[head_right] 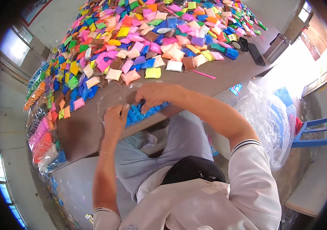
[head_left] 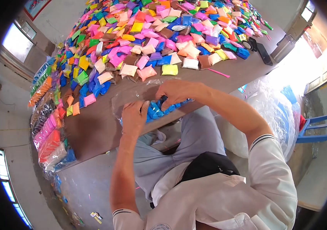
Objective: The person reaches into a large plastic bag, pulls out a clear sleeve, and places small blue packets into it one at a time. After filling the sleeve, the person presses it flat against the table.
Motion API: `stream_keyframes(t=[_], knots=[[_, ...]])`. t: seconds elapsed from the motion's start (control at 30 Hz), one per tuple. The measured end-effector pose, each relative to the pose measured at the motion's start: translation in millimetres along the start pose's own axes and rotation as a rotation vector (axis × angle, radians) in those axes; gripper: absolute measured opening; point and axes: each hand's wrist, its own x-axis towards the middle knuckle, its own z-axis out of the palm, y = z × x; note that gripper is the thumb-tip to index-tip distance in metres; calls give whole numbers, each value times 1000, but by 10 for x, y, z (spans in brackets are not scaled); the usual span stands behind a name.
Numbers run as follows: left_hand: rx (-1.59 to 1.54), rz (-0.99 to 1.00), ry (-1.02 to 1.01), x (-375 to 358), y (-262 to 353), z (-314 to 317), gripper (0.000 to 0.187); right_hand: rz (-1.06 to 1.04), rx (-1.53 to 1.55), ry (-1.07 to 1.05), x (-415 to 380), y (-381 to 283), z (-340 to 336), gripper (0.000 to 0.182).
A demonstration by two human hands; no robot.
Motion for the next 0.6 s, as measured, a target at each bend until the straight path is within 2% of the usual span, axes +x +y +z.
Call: stream_keyframes(t=[0.1, 0.2, 0.3, 0.4, 0.5, 0.6], knots=[[0, 12, 1, 6, -1, -4, 34, -252, -31, 432, 53, 171, 221, 54], [7, 8, -14, 13, -7, 10, 33, -358, -15, 570, 231, 195, 337, 50], [10, 1, -43, 9, 28, -24, 31, -74, -42, 87, 175, -130, 99, 54], [-5, -3, -66, 13, 37, -71, 29, -75, -7, 38, 256, -23, 98, 56], [-38, -8, -80, 46, 32, -124, 26, -153, -59, 182, 211, -12, 145, 56], [-84, 15, -80, 77, -12, -118, 26, -205, -25, 234, 301, -10, 145, 58]])
